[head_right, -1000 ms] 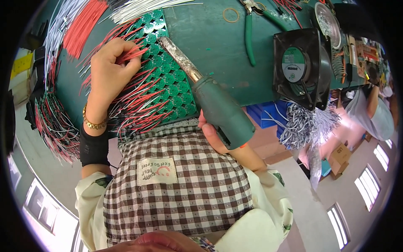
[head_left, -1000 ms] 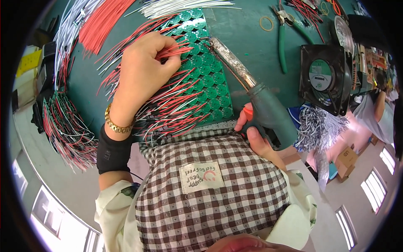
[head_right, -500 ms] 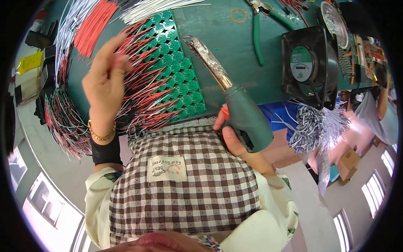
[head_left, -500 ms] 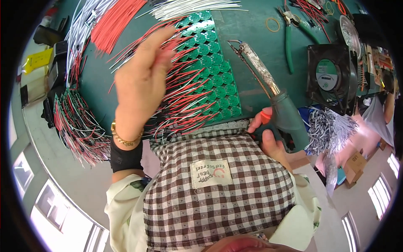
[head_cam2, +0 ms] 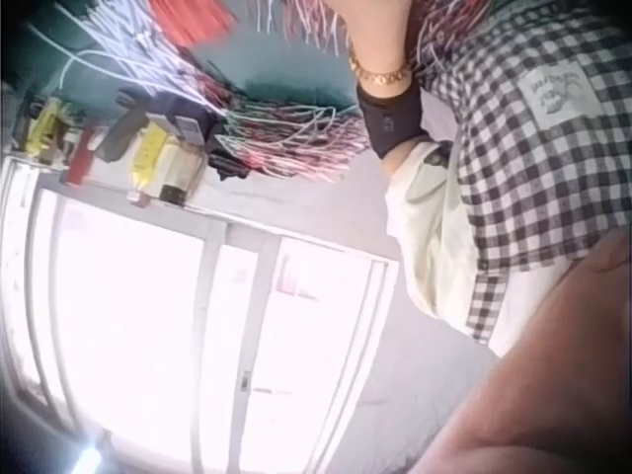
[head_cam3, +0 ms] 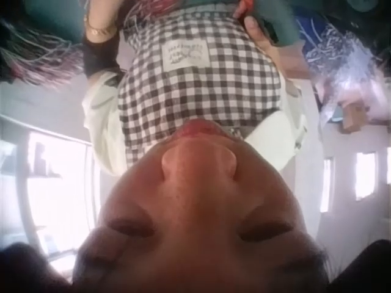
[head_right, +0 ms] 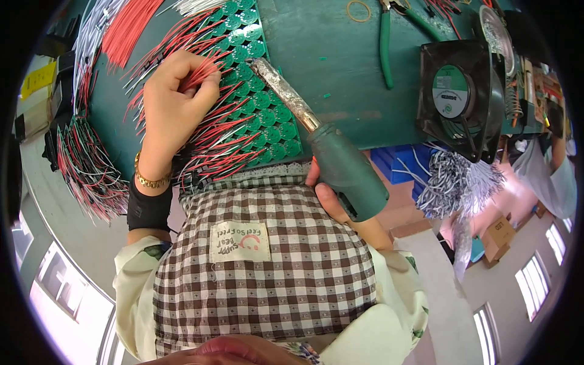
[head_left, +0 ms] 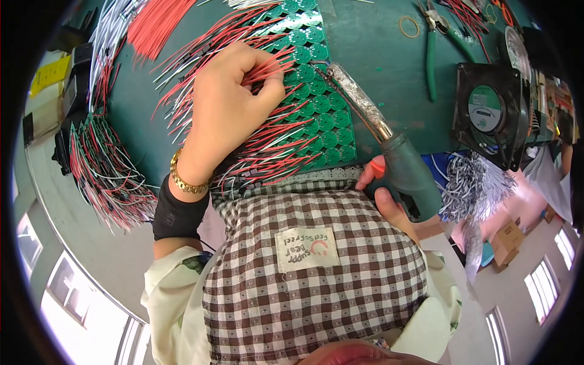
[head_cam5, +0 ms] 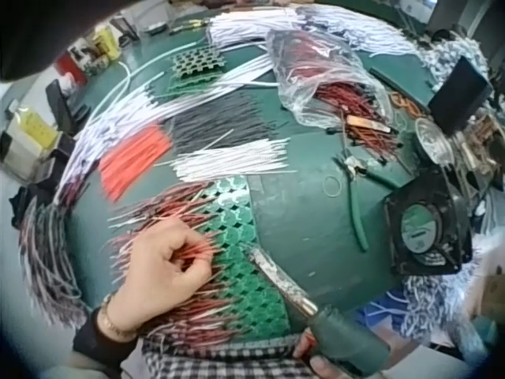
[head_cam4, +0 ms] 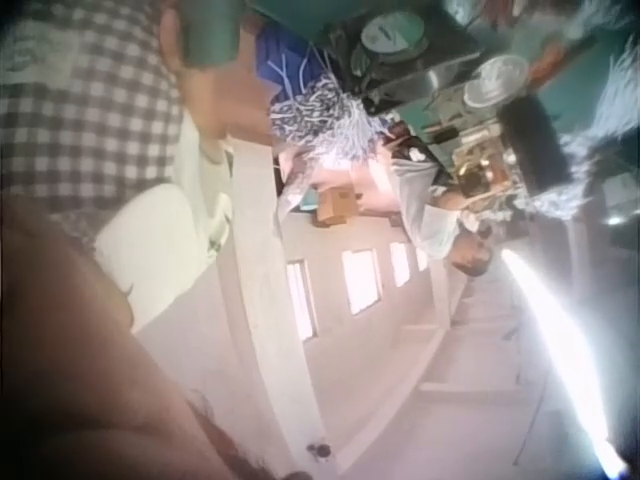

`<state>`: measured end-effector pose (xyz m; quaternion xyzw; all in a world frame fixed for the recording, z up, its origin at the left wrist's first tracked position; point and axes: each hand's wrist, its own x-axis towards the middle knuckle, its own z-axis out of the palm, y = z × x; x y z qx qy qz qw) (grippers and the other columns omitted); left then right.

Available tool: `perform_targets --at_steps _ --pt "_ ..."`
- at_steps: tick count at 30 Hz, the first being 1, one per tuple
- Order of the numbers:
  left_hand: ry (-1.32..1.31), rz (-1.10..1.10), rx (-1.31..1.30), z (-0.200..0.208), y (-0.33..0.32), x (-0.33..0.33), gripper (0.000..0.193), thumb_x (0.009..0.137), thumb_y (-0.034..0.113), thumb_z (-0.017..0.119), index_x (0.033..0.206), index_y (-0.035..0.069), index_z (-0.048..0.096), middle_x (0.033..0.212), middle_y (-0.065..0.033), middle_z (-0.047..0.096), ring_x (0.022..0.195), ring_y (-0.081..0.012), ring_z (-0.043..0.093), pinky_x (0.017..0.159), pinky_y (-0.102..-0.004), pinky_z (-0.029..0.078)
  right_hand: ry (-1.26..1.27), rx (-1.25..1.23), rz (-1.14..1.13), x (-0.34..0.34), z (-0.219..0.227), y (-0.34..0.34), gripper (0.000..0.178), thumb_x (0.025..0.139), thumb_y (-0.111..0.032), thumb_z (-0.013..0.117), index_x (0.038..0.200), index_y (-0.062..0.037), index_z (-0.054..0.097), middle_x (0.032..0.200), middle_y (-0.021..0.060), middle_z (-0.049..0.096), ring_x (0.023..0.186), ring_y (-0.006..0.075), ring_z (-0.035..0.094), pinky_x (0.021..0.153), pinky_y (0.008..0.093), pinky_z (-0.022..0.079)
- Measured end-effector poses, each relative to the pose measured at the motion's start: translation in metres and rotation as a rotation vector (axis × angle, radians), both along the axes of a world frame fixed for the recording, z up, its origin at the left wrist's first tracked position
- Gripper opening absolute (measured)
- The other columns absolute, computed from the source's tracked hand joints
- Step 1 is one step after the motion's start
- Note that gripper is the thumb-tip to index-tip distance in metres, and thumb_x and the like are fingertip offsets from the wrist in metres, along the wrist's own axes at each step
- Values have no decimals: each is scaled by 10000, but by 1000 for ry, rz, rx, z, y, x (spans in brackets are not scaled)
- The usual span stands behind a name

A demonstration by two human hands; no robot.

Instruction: The person solders wires to LED circuit boards on an assembly line using a soldering iron.

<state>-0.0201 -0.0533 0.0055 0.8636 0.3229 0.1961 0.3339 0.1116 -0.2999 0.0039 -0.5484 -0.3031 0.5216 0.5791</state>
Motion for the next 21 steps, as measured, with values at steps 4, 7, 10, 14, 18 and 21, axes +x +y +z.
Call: perform_targets --at_steps 4,7,10,14,18,21 --pt "-44 -34 -27 -2 2 0 69 703 41 649 759 8 624 714 -44 572 607 -121 525 539 -236 406 -56 -10 -88 -12 -10 -4 408 869 -275 607 1191 -41 512 941 111 555 871 196 557 762 340 458" --pt "-56 -42 -3 -4 3 0 99 669 66 660 749 14 633 692 -75 572 607 -195 567 564 -287 456 -100 -59 -64 -11 -7 0 404 862 -313 607 1134 -22 537 899 107 563 863 195 554 757 335 452" --pt "-54 -48 12 -5 4 0 105 668 83 666 749 22 639 698 -78 579 619 -210 570 576 -297 460 -169 -131 86 -1 3 6 377 868 -324 597 1087 -23 537 900 112 561 864 199 552 771 338 446" --pt "-62 -95 98 -6 6 -1 79 699 40 658 771 17 633 685 -38 563 596 -116 514 556 -236 410 -284 -90 -6 -7 -2 9 171 782 -113 586 916 -8 579 773 71 579 700 164 554 649 290 462" --pt "-51 -69 117 -8 6 -2 117 666 119 675 745 37 647 705 -80 587 644 -243 577 590 -331 468 -201 -128 91 -3 2 6 341 890 -279 572 1082 -13 478 908 111 556 862 181 550 799 325 440" --pt "-23 -64 126 -8 6 0 117 664 123 675 739 37 648 706 -83 590 653 -248 584 597 -338 473 -246 -119 65 -5 3 11 272 841 -180 575 1036 -2 509 843 99 565 795 177 552 751 309 449"
